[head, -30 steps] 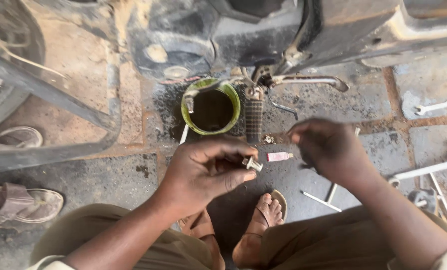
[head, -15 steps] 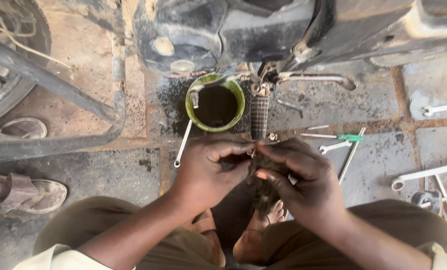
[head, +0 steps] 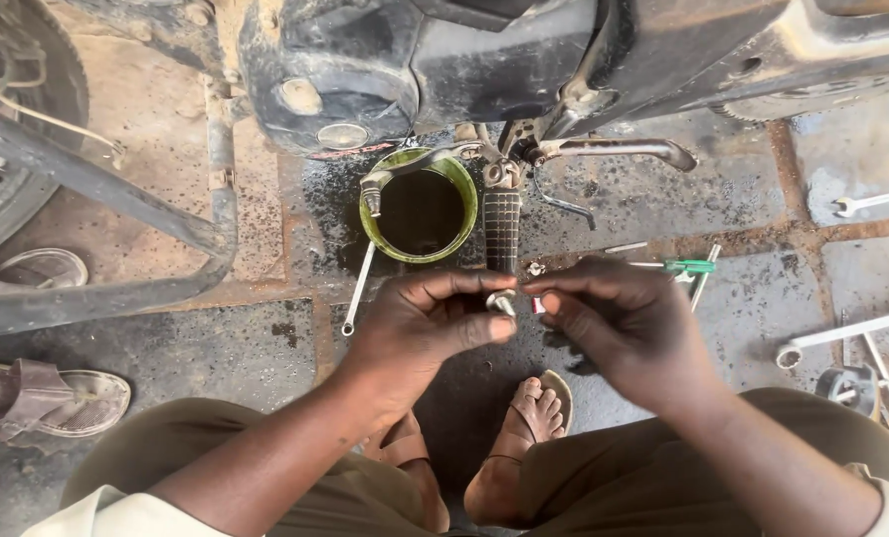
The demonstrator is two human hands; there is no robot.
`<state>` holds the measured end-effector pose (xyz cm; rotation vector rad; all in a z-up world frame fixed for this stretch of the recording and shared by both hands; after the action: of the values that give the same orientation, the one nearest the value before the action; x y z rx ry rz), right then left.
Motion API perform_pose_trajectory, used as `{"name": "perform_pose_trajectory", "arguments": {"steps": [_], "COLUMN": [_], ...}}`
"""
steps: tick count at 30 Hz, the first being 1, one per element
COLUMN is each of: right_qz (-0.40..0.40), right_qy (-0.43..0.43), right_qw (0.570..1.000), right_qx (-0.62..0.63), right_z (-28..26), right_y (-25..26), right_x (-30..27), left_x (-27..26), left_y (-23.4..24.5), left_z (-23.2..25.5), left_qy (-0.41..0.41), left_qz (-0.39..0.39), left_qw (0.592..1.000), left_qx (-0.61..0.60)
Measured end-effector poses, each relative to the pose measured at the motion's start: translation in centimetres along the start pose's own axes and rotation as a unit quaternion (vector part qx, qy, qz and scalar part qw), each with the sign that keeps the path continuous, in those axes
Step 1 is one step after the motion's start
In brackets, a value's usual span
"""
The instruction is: The recorder is cleaning and applying sealant or grease to a motorcycle part near an oil drain bucket.
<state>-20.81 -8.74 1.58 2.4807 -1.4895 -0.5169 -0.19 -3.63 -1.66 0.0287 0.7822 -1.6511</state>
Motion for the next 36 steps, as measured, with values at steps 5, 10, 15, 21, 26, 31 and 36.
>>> {"name": "perform_pose_trajectory", "arguments": {"steps": [5,10,15,21,26,31,36], "right_qz": [0.010,0.012,-0.002,-0.020,-0.022,-0.018,-0.026], "right_qy": [0.003,-0.026,-0.021,-0.016,-0.005,-0.052,-0.062], "right_qw": [0.997,0.985,0.977,0.962,0.955,0.976,0.984], "right_qx": [0.077,0.168,0.214,0.273,0.296,0.210,0.162], "right_z": [1.0,1.6,3.2,3.1,3.6,3.6,4.1], "right_y": [-1.7,-2.3,-2.6,-3.1,-3.0,-3.0,-2.8], "right_x": [-0.2,0.1,-0.3,-0.6,-1.1,-1.0,-0.9], "left_x": [0.0,0.4,0.7,0.5,0.5,0.0,-0.4], "left_y": [0.0,0.2,0.7,0.6,1.0,0.4,0.1], "left_z": [-0.5,-1.8,-3.0,-3.1,-3.5,-2.2,-1.3], "left_qy": [-0.013,-0.020,-0.024,-0.004,-0.043,-0.073,-0.143], "left_qz": [0.040,0.022,0.018,0.013,-0.009,0.012,0.002], "left_qw": [0.999,0.998,0.998,0.997,0.999,0.991,0.969], "left_qx": [0.031,-0.048,-0.059,-0.070,-0.008,0.115,0.204]}}
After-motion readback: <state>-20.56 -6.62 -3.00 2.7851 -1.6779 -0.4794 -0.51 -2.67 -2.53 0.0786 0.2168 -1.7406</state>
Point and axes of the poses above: each hand's wrist, its own x-axis towards the middle knuckle, its own y-axis out of the back of the hand, z = x × y, the point moved 3 cm from there along x, towards the middle knuckle, and after that the axes turned 6 degrees about y, right-handed, at the moved point
